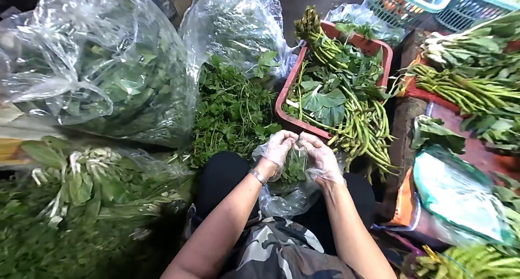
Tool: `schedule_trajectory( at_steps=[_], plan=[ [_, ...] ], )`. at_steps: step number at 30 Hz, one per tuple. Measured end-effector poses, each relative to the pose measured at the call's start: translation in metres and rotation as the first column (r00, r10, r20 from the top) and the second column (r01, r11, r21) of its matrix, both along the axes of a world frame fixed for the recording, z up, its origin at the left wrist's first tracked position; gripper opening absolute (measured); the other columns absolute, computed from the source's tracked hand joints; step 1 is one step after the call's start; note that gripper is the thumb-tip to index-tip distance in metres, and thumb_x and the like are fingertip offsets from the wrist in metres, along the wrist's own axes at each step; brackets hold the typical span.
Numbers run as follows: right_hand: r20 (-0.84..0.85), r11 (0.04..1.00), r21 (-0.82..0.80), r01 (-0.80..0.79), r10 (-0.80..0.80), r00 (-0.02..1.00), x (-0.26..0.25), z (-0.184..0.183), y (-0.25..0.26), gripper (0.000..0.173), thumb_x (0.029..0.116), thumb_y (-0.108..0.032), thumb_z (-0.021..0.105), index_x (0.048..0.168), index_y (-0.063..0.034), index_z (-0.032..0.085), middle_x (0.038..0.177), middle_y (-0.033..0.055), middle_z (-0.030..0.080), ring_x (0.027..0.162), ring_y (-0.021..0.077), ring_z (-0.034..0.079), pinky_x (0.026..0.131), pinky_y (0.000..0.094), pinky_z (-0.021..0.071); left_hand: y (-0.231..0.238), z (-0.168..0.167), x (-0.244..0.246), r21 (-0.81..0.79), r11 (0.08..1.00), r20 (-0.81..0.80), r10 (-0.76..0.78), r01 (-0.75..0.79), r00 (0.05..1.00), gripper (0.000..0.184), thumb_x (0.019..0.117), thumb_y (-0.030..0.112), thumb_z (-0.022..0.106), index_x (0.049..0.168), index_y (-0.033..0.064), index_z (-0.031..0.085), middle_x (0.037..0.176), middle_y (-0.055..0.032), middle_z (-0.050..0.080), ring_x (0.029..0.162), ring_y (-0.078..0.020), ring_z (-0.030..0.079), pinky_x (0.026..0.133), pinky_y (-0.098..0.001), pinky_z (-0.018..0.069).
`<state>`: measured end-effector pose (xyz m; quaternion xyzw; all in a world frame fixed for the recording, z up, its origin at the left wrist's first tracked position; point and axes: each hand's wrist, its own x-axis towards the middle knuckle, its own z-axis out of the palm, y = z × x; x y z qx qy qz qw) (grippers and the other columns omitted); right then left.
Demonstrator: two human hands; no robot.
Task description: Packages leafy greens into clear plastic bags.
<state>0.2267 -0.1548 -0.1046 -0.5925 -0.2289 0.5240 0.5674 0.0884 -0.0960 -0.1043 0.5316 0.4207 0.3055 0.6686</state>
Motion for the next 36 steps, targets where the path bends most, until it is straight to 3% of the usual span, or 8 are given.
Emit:
schedule_trajectory(
  at_steps=[3, 8, 14, 17, 25, 28, 30, 36],
  plan=[
    [0.006, 0.995, 0.008, 0.096, -0.096, 0.995, -0.004, 0.002, -0.003, 0.024, 0.0976, 0.004, 0.054, 0.118, 0.0006, 0.067, 0.102, 0.0068, 0.071, 0.085, 0.0115, 0.067, 0.074, 0.0276, 0.0576, 0.000, 0.002, -0.001, -0.062, 0.995, 0.165, -0.067, 0.078, 0.984, 0.011, 0.0995, -0.003, 0.054, 0.106, -0.0014, 0.062, 0.079, 0.0005, 0.061, 0.071, -0.0048, 0.058, 0.071, -0.0208, 0.0508],
    [0.166, 0.998, 0.016, 0.056, -0.058, 0.984, -0.006, 0.014, -0.006, 0.032, 0.0834, 0.010, 0.068, 0.111, -0.0019, 0.055, 0.083, 0.0031, 0.064, 0.071, 0.0093, 0.064, 0.066, 0.0261, 0.0575, 0.003, 0.018, -0.002, -0.305, 0.925, 0.122, -0.199, 0.228, 0.972, 0.046, 0.0989, 0.000, 0.059, 0.144, 0.0003, 0.046, 0.088, -0.0029, 0.064, 0.071, -0.0057, 0.058, 0.068, -0.0215, 0.0506],
    [0.336, 0.986, 0.060, -0.154, 0.125, 0.934, 0.005, 0.019, -0.016, 0.015, 0.0930, 0.000, 0.064, 0.107, -0.0007, 0.069, 0.092, 0.0018, 0.070, 0.081, 0.0054, 0.066, 0.076, 0.0237, 0.0568, 0.000, 0.012, -0.002, -0.263, 0.957, 0.071, -0.108, 0.123, 0.992, 0.003, 0.0999, 0.000, 0.057, 0.101, 0.0000, 0.060, 0.079, -0.0010, 0.059, 0.066, -0.0059, 0.055, 0.065, -0.0200, 0.0490],
    [0.217, 0.981, 0.095, -0.167, 0.143, 0.966, 0.007, 0.015, -0.017, 0.023, 0.0965, -0.008, 0.062, 0.119, -0.0015, 0.066, 0.099, 0.0030, 0.073, 0.087, 0.0083, 0.069, 0.080, 0.0273, 0.0593, 0.000, 0.005, -0.001, -0.220, 0.974, 0.105, -0.027, 0.050, 0.994, 0.005, 0.0995, -0.001, 0.056, 0.102, 0.0018, 0.058, 0.083, -0.0018, 0.059, 0.069, -0.0071, 0.055, 0.066, -0.0217, 0.0491],
    [0.209, 0.987, 0.108, -0.118, 0.093, 0.973, -0.002, 0.007, -0.010, 0.012, 0.0979, -0.004, 0.053, 0.095, -0.0061, 0.065, 0.078, -0.0034, 0.066, 0.071, 0.0030, 0.063, 0.068, 0.0218, 0.0556, -0.006, 0.010, -0.004, 0.035, 0.983, 0.077, -0.182, 0.179, 0.980, 0.004, 0.0963, -0.001, 0.057, 0.099, 0.0007, 0.055, 0.081, -0.0011, 0.058, 0.071, -0.0053, 0.056, 0.070, -0.0215, 0.0492],
    [0.203, 0.986, -0.020, -0.165, 0.166, 0.965, -0.002, 0.017, -0.009, 0.013, 0.1007, -0.004, 0.051, 0.094, -0.0044, 0.062, 0.071, -0.0038, 0.063, 0.063, 0.0026, 0.060, 0.063, 0.0208, 0.0526, -0.005, 0.021, -0.015, 0.456, 0.805, -0.299, -0.262, 0.379, 0.918, 0.012, 0.0907, 0.004, 0.065, 0.094, -0.0076, 0.068, 0.096, -0.0184, 0.068, 0.095, -0.0256, 0.065, 0.088, -0.0419, 0.0515],
    [0.187, 0.973, -0.101, -0.209, 0.225, 0.956, -0.003, 0.022, -0.008, 0.013, 0.1026, -0.005, 0.050, 0.096, -0.0039, 0.062, 0.069, -0.0041, 0.062, 0.061, 0.0023, 0.059, 0.061, 0.0200, 0.0518, -0.011, 0.025, -0.018, 0.649, 0.657, -0.395, -0.140, 0.384, 0.908, 0.012, 0.0882, 0.007, 0.069, 0.087, -0.0037, 0.073, 0.095, -0.0214, 0.069, 0.089, -0.0335, 0.068, 0.080, -0.0470, 0.0552],
    [-0.015, 0.941, -0.194, -0.278, 0.281, 0.960, -0.008, 0.031, -0.002, 0.014, 0.1036, -0.006, 0.051, 0.097, -0.0056, 0.064, 0.067, -0.0044, 0.062, 0.058, 0.0007, 0.058, 0.056, 0.0165, 0.0501, -0.020, 0.020, -0.024, 0.911, 0.307, -0.287, -0.011, 0.276, 0.958, 0.013, 0.0932, 0.005, 0.064, 0.085, 0.0029, 0.074, 0.092, -0.0118, 0.076, 0.090, -0.0231, 0.075, 0.096, -0.0433, 0.0565]
  ],
)
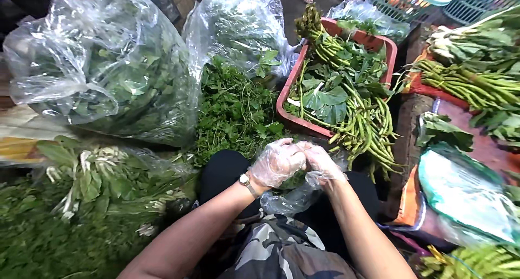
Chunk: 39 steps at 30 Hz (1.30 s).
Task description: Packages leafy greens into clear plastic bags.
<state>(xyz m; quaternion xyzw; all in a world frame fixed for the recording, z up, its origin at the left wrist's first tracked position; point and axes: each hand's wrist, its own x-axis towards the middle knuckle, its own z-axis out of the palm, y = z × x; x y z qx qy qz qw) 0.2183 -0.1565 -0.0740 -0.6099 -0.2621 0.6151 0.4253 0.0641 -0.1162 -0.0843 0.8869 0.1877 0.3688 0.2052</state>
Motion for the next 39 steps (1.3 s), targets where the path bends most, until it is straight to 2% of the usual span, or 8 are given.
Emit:
schedule_trajectory(
  at_steps=[5, 8, 13, 16, 18, 26, 32, 39],
  plan=[
    [-0.007, 0.991, 0.127, 0.032, -0.032, 0.999, 0.003, -0.013, -0.002, 0.029, 0.1019, -0.010, 0.052, 0.129, -0.0020, 0.053, 0.089, 0.0019, 0.067, 0.074, 0.0062, 0.064, 0.070, 0.0242, 0.0555, 0.004, 0.025, 0.002, 0.010, 0.989, -0.308, 0.140, -0.144, 0.941, 0.012, 0.0923, 0.012, 0.067, 0.089, 0.0042, 0.075, 0.079, -0.0129, 0.073, 0.078, -0.0299, 0.072, 0.098, -0.0577, 0.0480],
    [0.160, 0.955, 0.261, -0.144, 0.104, 0.982, 0.000, -0.020, -0.008, 0.066, 0.0857, -0.011, 0.070, 0.142, 0.0034, 0.039, 0.093, 0.0007, 0.066, 0.084, 0.0049, 0.066, 0.081, 0.0250, 0.0571, 0.031, 0.066, 0.005, -0.314, 0.904, -0.750, -0.048, -0.291, 0.660, 0.022, 0.1000, 0.025, 0.061, 0.109, 0.0071, 0.070, 0.100, -0.0149, 0.072, 0.101, -0.0330, 0.067, 0.107, -0.0595, 0.0366],
    [0.250, 0.899, 0.430, -0.082, -0.031, 0.968, 0.002, -0.039, -0.017, 0.054, 0.0878, -0.001, 0.061, 0.139, 0.0070, 0.047, 0.116, 0.0115, 0.067, 0.104, 0.0102, 0.066, 0.091, 0.0274, 0.0561, 0.055, 0.045, -0.005, -0.955, 0.197, -0.267, -0.262, -0.220, 0.927, 0.006, 0.1016, 0.003, 0.053, 0.100, 0.0027, 0.060, 0.083, -0.0006, 0.055, 0.072, -0.0056, 0.051, 0.067, -0.0214, 0.0453],
    [0.444, 0.800, 0.600, -0.017, -0.315, 0.839, 0.008, -0.043, -0.026, 0.041, 0.0924, -0.005, 0.059, 0.128, 0.0144, 0.055, 0.117, 0.0197, 0.066, 0.105, 0.0136, 0.066, 0.092, 0.0276, 0.0545, 0.056, 0.028, -0.007, -0.986, 0.044, -0.163, -0.137, -0.159, 0.977, 0.007, 0.1009, 0.001, 0.054, 0.100, 0.0025, 0.061, 0.081, 0.0008, 0.059, 0.070, -0.0040, 0.055, 0.067, -0.0190, 0.0474],
    [0.542, 0.692, 0.710, -0.128, -0.422, 0.727, 0.008, -0.040, -0.031, 0.020, 0.0896, -0.005, 0.067, 0.101, 0.0110, 0.069, 0.096, 0.0150, 0.072, 0.090, 0.0088, 0.069, 0.085, 0.0227, 0.0568, 0.055, 0.024, -0.006, -0.987, 0.046, -0.156, -0.113, -0.151, 0.981, 0.006, 0.1007, 0.001, 0.055, 0.100, 0.0024, 0.061, 0.081, 0.0007, 0.060, 0.071, -0.0043, 0.056, 0.068, -0.0195, 0.0477],
    [0.682, 0.579, 0.715, -0.393, -0.454, 0.573, -0.010, -0.045, -0.013, 0.013, 0.0906, -0.009, 0.068, 0.090, 0.0005, 0.077, 0.088, 0.0154, 0.073, 0.084, 0.0210, 0.071, 0.081, 0.0285, 0.0580, 0.053, 0.023, -0.008, -0.967, 0.199, -0.200, -0.187, -0.162, 0.962, 0.006, 0.1018, 0.004, 0.055, 0.105, 0.0026, 0.060, 0.094, -0.0042, 0.057, 0.082, -0.0078, 0.054, 0.076, -0.0238, 0.0463],
    [0.834, 0.649, 0.525, -0.551, -0.263, 0.485, -0.012, -0.061, -0.048, 0.013, 0.0915, -0.003, 0.060, 0.088, -0.0009, 0.072, 0.086, 0.0147, 0.071, 0.080, 0.0256, 0.071, 0.074, 0.0361, 0.0598, 0.068, -0.003, -0.001, -0.627, 0.626, -0.639, -0.074, -0.464, 0.765, 0.019, 0.1001, 0.020, 0.062, 0.111, 0.0063, 0.068, 0.113, -0.0178, 0.067, 0.107, -0.0344, 0.064, 0.091, -0.0588, 0.0482],
    [0.671, 0.808, 0.551, -0.208, -0.281, 0.686, 0.011, -0.040, -0.058, 0.022, 0.1005, -0.007, 0.050, 0.098, 0.0091, 0.065, 0.100, 0.0172, 0.072, 0.098, 0.0176, 0.070, 0.090, 0.0309, 0.0561, 0.049, 0.018, -0.004, -0.631, 0.686, -0.611, -0.152, -0.363, 0.777, 0.024, 0.1028, 0.016, 0.059, 0.124, 0.0074, 0.067, 0.119, -0.0170, 0.068, 0.114, -0.0335, 0.063, 0.098, -0.0571, 0.0480]
  ],
)
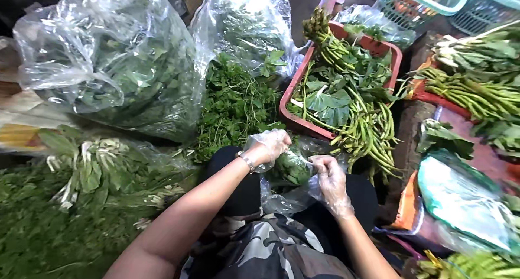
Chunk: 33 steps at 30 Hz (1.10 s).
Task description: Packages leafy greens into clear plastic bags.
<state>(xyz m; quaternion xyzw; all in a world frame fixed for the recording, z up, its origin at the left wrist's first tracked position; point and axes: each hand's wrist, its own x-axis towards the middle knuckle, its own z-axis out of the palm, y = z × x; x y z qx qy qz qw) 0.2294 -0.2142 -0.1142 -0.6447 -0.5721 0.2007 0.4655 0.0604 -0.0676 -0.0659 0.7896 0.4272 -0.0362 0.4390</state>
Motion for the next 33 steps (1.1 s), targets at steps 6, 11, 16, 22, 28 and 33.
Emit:
schedule_trajectory(
  at_steps=[6, 11, 16, 22, 28, 33],
  plan=[
    [-0.038, 0.996, -0.071, 0.063, -0.066, 0.997, 0.003, 0.003, 0.007, 0.023, 0.1015, -0.009, 0.050, 0.101, 0.0101, 0.063, 0.095, 0.0155, 0.070, 0.089, 0.0147, 0.068, 0.083, 0.0299, 0.0554, -0.026, 0.015, -0.004, 0.278, 0.960, -0.056, -0.012, 0.027, 0.998, 0.034, 0.1049, 0.031, 0.053, 0.108, 0.0055, 0.074, 0.113, -0.0192, 0.069, 0.114, -0.0380, 0.063, 0.097, -0.0596, 0.0465],
    [-0.178, 0.997, -0.079, -0.001, -0.014, 0.984, -0.009, 0.007, 0.021, 0.021, 0.1007, -0.009, 0.049, 0.099, 0.0072, 0.062, 0.095, 0.0100, 0.070, 0.090, 0.0094, 0.067, 0.085, 0.0283, 0.0560, -0.045, -0.032, 0.010, -0.028, 0.982, 0.699, 0.152, -0.186, 0.699, 0.028, 0.0997, 0.007, 0.045, 0.094, -0.0067, 0.068, 0.092, -0.0100, 0.070, 0.090, -0.0107, 0.065, 0.089, -0.0305, 0.0529],
    [-0.634, 0.948, -0.311, 0.066, -0.259, 0.729, -0.014, 0.017, 0.034, 0.018, 0.1068, -0.005, 0.037, 0.098, -0.0024, 0.053, 0.076, -0.0021, 0.061, 0.069, 0.0035, 0.061, 0.067, 0.0214, 0.0547, -0.042, -0.024, 0.014, -0.398, 0.898, 0.593, 0.407, -0.187, 0.694, 0.019, 0.1036, 0.006, 0.049, 0.113, -0.0084, 0.058, 0.095, -0.0075, 0.067, 0.087, -0.0066, 0.064, 0.087, -0.0263, 0.0526],
    [-0.788, 0.916, -0.394, -0.074, -0.295, 0.540, -0.003, 0.023, 0.035, 0.019, 0.1068, -0.003, 0.039, 0.099, -0.0051, 0.056, 0.076, -0.0010, 0.063, 0.069, 0.0070, 0.063, 0.068, 0.0235, 0.0557, -0.040, -0.024, 0.010, -0.225, 0.952, 0.573, 0.302, -0.208, 0.762, 0.016, 0.0980, 0.002, 0.061, 0.110, -0.0087, 0.064, 0.097, -0.0098, 0.072, 0.090, -0.0080, 0.068, 0.089, -0.0278, 0.0550],
    [-0.744, 0.842, -0.513, -0.168, -0.338, 0.576, -0.010, 0.027, 0.041, 0.010, 0.1013, -0.001, 0.050, 0.095, -0.0051, 0.057, 0.077, 0.0015, 0.062, 0.069, 0.0093, 0.061, 0.065, 0.0265, 0.0532, -0.035, -0.012, 0.013, -0.070, 0.996, 0.273, 0.068, -0.050, 0.960, 0.027, 0.0962, 0.018, 0.069, 0.116, -0.0011, 0.068, 0.105, -0.0125, 0.072, 0.104, -0.0209, 0.066, 0.100, -0.0432, 0.0479],
    [-0.641, 0.836, -0.519, -0.179, -0.242, 0.729, -0.016, 0.025, 0.042, 0.006, 0.0979, -0.005, 0.062, 0.092, -0.0034, 0.064, 0.081, 0.0021, 0.066, 0.073, 0.0081, 0.063, 0.069, 0.0262, 0.0542, -0.024, -0.015, 0.014, -0.180, 0.983, 0.169, 0.067, -0.036, 0.983, 0.027, 0.0947, 0.014, 0.071, 0.116, -0.0025, 0.067, 0.113, -0.0166, 0.068, 0.108, -0.0228, 0.062, 0.100, -0.0413, 0.0470]
  ],
)
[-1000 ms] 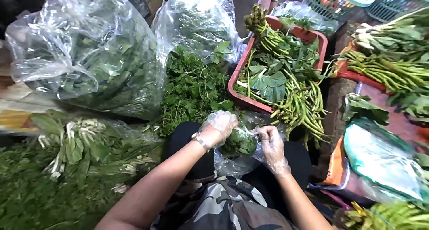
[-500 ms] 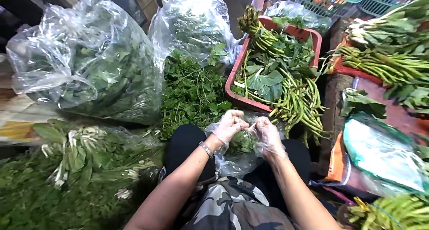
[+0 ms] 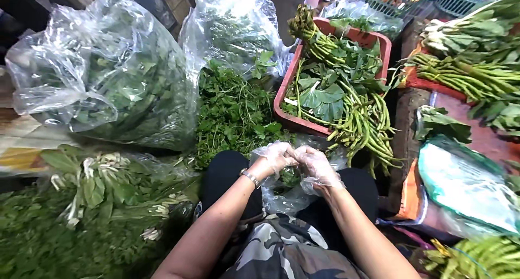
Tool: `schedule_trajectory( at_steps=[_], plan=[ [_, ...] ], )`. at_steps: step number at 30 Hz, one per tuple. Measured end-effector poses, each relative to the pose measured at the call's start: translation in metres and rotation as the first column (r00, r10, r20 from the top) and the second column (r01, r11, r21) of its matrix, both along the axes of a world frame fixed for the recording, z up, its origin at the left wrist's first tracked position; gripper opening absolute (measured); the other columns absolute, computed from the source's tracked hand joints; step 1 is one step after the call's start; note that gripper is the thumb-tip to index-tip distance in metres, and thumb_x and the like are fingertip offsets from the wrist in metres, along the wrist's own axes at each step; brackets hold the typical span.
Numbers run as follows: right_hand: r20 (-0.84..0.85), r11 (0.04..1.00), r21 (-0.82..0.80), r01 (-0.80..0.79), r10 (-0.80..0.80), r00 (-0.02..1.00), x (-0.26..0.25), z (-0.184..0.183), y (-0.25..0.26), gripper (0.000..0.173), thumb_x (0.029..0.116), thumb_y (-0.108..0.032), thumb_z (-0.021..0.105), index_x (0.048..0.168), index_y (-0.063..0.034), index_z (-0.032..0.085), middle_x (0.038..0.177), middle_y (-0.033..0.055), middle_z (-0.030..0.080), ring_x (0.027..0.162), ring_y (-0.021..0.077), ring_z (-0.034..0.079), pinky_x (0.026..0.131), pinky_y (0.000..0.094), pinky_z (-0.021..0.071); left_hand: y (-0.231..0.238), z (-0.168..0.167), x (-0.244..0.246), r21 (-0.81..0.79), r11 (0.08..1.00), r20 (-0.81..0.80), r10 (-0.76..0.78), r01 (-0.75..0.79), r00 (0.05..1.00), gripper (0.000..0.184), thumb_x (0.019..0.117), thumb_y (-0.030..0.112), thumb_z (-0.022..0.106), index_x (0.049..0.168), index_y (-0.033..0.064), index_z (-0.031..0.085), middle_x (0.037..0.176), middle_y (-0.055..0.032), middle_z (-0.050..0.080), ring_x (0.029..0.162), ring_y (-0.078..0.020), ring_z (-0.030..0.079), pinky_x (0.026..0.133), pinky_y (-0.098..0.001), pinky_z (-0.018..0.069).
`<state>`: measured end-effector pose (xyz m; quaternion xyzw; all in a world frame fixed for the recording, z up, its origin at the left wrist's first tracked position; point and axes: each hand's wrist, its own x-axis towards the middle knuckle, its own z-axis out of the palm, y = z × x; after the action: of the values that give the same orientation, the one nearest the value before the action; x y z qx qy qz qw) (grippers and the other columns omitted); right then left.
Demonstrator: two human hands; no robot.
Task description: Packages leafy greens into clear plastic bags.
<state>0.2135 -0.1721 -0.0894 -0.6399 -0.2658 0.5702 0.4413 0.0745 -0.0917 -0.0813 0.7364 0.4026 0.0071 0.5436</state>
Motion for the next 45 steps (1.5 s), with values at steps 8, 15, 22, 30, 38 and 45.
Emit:
schedule_trajectory(
  at_steps=[8, 15, 22, 30, 38, 45],
  plan=[
    [-0.273, 0.858, 0.085, 0.506, -0.468, 0.840, 0.025, -0.013, 0.000, 0.032, 0.1108, -0.036, 0.038, 0.110, -0.0151, 0.062, 0.072, -0.0055, 0.059, 0.062, 0.0082, 0.058, 0.066, 0.0291, 0.0541, -0.001, -0.011, -0.002, -0.121, 0.981, 0.106, 0.162, -0.149, 0.981, 0.018, 0.0956, 0.014, 0.071, 0.106, -0.0007, 0.068, 0.102, -0.0109, 0.066, 0.091, -0.0129, 0.061, 0.087, -0.0309, 0.0502],
    [0.092, 0.990, 0.140, -0.006, -0.007, 0.996, 0.015, -0.024, -0.013, 0.003, 0.0925, -0.003, 0.067, 0.094, -0.0022, 0.069, 0.082, 0.0002, 0.070, 0.072, 0.0056, 0.065, 0.071, 0.0240, 0.0564, -0.004, -0.015, 0.003, -0.016, 0.994, 0.069, 0.113, -0.112, 0.991, 0.022, 0.0957, 0.018, 0.072, 0.106, -0.0011, 0.066, 0.101, -0.0135, 0.066, 0.092, -0.0190, 0.062, 0.089, -0.0385, 0.0504],
    [-0.024, 0.988, 0.133, 0.085, -0.082, 0.996, 0.009, -0.034, -0.008, 0.015, 0.1012, -0.004, 0.049, 0.094, -0.0049, 0.062, 0.075, -0.0026, 0.064, 0.066, 0.0042, 0.059, 0.065, 0.0218, 0.0519, -0.007, -0.017, -0.002, 0.003, 0.996, 0.125, 0.090, -0.091, 0.988, 0.018, 0.0951, 0.013, 0.071, 0.101, -0.0027, 0.066, 0.101, -0.0140, 0.067, 0.098, -0.0202, 0.063, 0.093, -0.0406, 0.0488],
    [0.326, 0.985, 0.044, -0.165, 0.142, 0.935, 0.008, -0.023, 0.010, 0.017, 0.1051, -0.012, 0.054, 0.107, 0.0024, 0.063, 0.085, 0.0046, 0.060, 0.073, 0.0053, 0.056, 0.070, 0.0244, 0.0486, -0.027, -0.039, -0.002, 0.879, 0.453, 0.177, -0.021, -0.149, 0.984, 0.009, 0.0878, 0.010, 0.070, 0.086, 0.0057, 0.077, 0.080, -0.0138, 0.073, 0.075, -0.0327, 0.073, 0.070, -0.0499, 0.0580],
    [0.127, 0.983, -0.119, -0.136, 0.151, 0.980, 0.015, -0.018, 0.014, 0.014, 0.1029, -0.013, 0.059, 0.107, -0.0013, 0.065, 0.079, 0.0013, 0.061, 0.066, 0.0044, 0.055, 0.062, 0.0218, 0.0478, -0.030, -0.037, -0.008, 0.932, 0.298, 0.283, -0.240, -0.207, 0.929, 0.013, 0.0889, 0.007, 0.066, 0.078, 0.0088, 0.073, 0.084, -0.0089, 0.076, 0.075, -0.0246, 0.073, 0.070, -0.0389, 0.0580],
    [-0.104, 0.998, -0.016, -0.066, 0.064, 0.992, 0.010, -0.018, 0.000, 0.027, 0.1112, -0.015, 0.038, 0.125, 0.0025, 0.053, 0.077, 0.0049, 0.066, 0.062, 0.0098, 0.063, 0.062, 0.0254, 0.0552, -0.004, 0.029, -0.002, -0.031, 0.995, -0.215, -0.101, 0.097, 0.971, 0.019, 0.1018, 0.017, 0.061, 0.106, -0.0009, 0.063, 0.103, -0.0149, 0.061, 0.096, -0.0233, 0.059, 0.087, -0.0426, 0.0482]
  ],
)
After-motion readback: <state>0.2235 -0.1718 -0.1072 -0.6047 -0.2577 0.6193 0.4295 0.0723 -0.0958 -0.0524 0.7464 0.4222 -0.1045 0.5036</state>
